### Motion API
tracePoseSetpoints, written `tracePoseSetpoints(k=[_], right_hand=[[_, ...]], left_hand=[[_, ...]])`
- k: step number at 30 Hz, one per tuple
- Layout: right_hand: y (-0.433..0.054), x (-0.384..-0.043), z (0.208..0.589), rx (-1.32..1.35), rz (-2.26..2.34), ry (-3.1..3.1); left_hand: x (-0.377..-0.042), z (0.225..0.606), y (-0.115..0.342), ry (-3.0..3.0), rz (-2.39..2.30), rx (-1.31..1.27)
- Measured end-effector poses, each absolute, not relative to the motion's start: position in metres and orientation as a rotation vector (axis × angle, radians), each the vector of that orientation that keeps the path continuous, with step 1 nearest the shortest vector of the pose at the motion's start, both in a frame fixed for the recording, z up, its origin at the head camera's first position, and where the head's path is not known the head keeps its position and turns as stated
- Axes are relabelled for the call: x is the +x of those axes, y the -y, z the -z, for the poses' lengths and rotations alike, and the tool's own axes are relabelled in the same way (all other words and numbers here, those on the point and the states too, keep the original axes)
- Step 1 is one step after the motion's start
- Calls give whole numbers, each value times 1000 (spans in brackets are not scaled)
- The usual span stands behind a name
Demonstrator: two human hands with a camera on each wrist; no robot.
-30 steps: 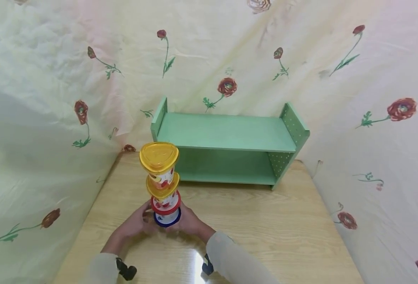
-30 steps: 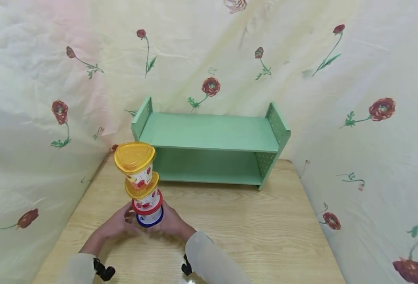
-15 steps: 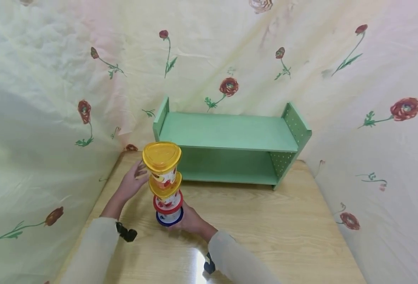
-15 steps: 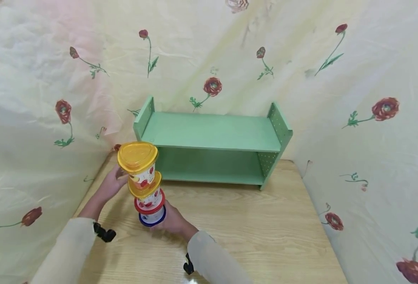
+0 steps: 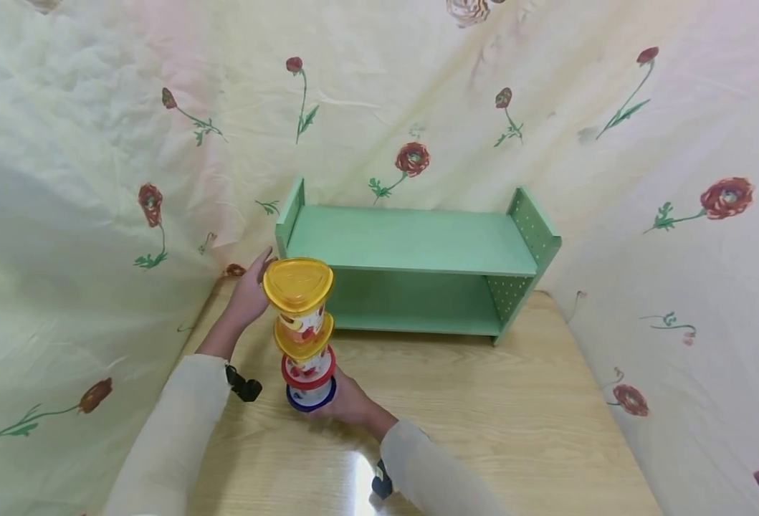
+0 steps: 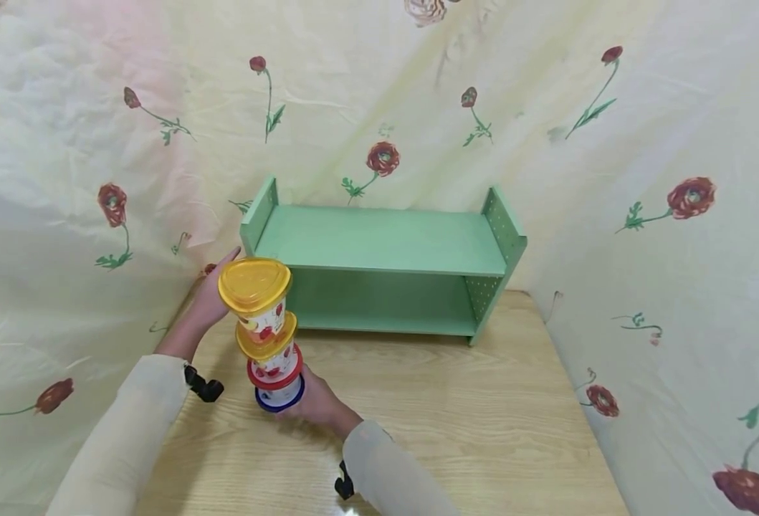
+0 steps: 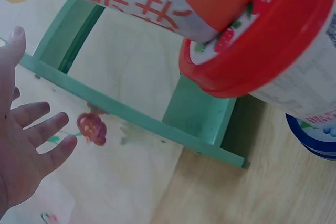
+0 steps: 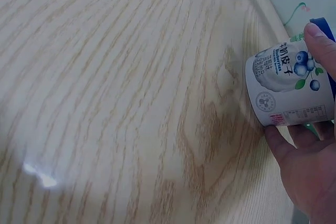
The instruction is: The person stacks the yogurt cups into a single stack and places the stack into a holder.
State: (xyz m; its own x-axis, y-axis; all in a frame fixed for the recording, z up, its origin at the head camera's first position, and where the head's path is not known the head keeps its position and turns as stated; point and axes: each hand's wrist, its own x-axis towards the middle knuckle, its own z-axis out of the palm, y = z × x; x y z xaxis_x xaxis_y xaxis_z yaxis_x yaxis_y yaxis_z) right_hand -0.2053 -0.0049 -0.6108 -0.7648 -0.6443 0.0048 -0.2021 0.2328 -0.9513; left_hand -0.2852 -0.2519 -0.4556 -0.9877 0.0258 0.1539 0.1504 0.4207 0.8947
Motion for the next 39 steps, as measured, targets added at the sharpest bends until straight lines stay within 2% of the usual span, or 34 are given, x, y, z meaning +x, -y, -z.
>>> tracePoseSetpoints(k=[17,39], right_hand=[[-19,-213,601,-690,1540,-2188],[-56,-228,590,-674,1597,-2242]], left_hand=[[-296,444,237,2495,1565,-222],[-306,458,235,2591,1246,-174]])
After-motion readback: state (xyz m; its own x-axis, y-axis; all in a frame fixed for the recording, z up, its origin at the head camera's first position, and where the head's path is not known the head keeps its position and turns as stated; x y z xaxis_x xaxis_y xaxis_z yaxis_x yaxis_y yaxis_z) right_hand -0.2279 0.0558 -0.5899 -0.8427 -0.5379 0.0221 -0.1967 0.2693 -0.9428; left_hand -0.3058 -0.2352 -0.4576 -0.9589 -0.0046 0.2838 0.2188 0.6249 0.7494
